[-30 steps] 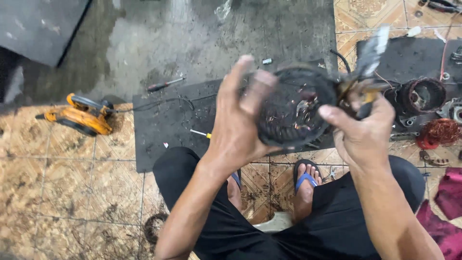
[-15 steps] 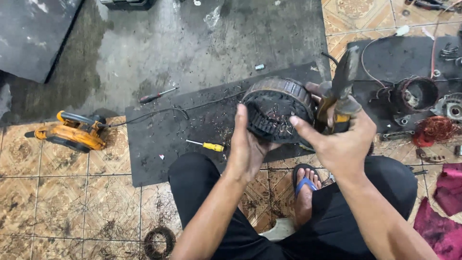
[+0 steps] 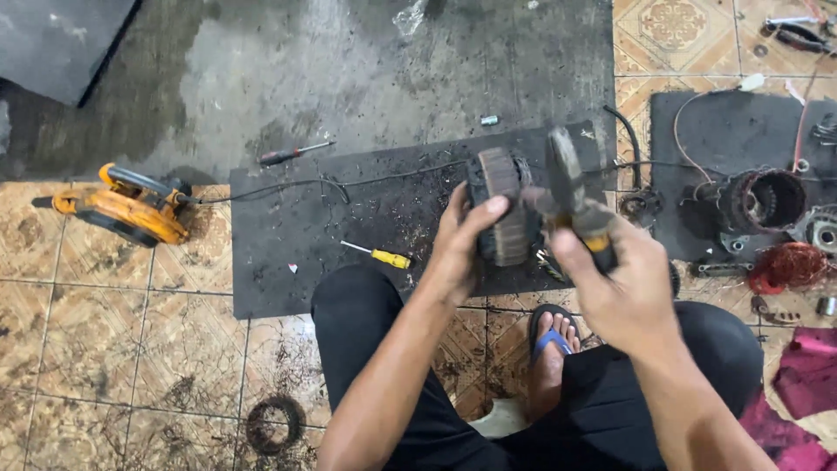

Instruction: The person sits on the floor and uses pliers to pull and cut copper wire from a cylindrical motor stator. They repeatedly rotate the stator and extract wire segments, accumulating a pile of removed wire on the floor.

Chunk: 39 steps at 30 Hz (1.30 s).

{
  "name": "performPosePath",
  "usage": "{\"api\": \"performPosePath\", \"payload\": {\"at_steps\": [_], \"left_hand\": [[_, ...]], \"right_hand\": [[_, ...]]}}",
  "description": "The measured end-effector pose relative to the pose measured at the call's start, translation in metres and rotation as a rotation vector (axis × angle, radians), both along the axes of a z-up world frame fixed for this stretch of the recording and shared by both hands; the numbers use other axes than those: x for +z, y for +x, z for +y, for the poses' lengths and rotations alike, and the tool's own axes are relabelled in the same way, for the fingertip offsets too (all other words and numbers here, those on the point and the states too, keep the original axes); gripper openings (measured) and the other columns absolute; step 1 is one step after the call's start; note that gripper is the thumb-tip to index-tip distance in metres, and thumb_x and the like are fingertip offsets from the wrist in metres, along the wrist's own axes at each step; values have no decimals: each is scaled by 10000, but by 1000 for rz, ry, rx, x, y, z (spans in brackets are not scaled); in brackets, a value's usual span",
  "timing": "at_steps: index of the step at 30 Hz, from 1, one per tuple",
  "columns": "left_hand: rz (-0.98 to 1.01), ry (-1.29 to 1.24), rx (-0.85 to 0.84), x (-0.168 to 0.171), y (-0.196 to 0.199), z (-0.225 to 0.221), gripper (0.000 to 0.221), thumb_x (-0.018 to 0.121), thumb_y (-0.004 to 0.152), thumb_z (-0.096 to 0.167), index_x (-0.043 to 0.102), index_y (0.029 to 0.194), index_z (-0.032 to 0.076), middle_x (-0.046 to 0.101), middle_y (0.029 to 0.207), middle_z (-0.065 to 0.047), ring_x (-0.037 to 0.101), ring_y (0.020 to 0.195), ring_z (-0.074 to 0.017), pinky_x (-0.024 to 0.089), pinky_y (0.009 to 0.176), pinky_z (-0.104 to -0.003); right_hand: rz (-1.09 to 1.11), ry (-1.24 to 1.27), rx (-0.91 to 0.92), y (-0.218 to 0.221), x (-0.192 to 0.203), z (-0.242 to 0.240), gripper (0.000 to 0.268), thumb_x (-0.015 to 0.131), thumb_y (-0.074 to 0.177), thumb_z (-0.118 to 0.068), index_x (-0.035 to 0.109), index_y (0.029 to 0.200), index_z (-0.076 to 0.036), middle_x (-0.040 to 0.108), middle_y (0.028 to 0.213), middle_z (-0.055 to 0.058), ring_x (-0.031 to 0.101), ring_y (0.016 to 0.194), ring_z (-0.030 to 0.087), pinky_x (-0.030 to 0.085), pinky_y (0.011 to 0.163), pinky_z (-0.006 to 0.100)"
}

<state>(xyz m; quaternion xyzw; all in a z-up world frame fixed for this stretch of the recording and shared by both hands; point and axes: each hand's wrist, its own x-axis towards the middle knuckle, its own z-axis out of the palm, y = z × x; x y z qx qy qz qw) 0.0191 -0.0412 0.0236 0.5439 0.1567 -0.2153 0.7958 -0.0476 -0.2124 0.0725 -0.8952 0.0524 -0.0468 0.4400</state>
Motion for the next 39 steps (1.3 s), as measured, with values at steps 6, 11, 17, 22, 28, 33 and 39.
{"api": "performPosePath", "payload": {"at_steps": [6, 11, 17, 22, 28, 33, 39], "left_hand": [[-268, -791, -76, -48, 2, 25, 570, 745, 894, 413, 617, 1287, 21, 716, 1079, -99, 680, 890, -208, 574, 788, -334], [-83, -1075, -146, 2, -1, 29, 1126, 689, 685, 597, 328, 1588, 29, 270, 1630, -384, 290, 1464, -624, 278, 1141, -811], [-426, -960, 69, -97, 12, 39, 754, 648, 916, 519, 525, 1495, 52, 551, 1470, -236, 519, 1334, -474, 471, 1111, -658], [-258, -1039, -266, -14, 15, 34, 1304, 803, 649, 482, 123, 1660, 19, 187, 1681, -299, 308, 1485, -505, 368, 1123, -734], [-272, -993, -376, 0, 9, 28, 1422, 921, 597, 444, 87, 1689, 76, 203, 1697, -243, 392, 1468, -436, 444, 1128, -651], [-325, -883, -421, 7, 5, 26, 1428, 935, 612, 455, 88, 1698, 79, 261, 1686, -209, 471, 1438, -361, 489, 1137, -587], [-437, -750, -333, 11, 5, 26, 1353, 922, 664, 459, 164, 1643, -85, 347, 1623, -314, 501, 1413, -367, 538, 1096, -556]], "right_hand": [[-40, 313, 255, -25, -11, -45, 412, 473, 1021, -458, 684, 1048, -105, 406, 503, -91, 348, 422, 40, 341, 418, 240], [218, 520, 211, -28, 8, -46, 547, 465, 952, -331, 692, 1261, 60, 777, 1240, 185, 733, 1196, 258, 535, 1077, 380], [506, 96, 182, -34, -8, -56, 547, 481, 943, -381, 647, 1426, -187, 732, 1354, 33, 645, 1236, 162, 387, 1081, 324], [466, 261, 488, -29, 3, -37, 422, 431, 1036, -376, 758, 1044, -109, 631, 744, 11, 547, 688, 135, 456, 696, 294], [504, -28, 477, -28, 14, -10, 393, 438, 1023, -447, 653, 985, -119, 686, 961, 32, 618, 962, 192, 450, 900, 338], [460, -157, 489, -28, 18, -3, 527, 356, 1019, -515, 638, 1107, -78, 650, 1333, 36, 662, 1171, 338, 501, 911, 477], [363, -131, 498, -25, 9, -3, 465, 377, 1028, -473, 625, 1094, -85, 666, 1281, 57, 650, 1168, 347, 493, 923, 472]]}}
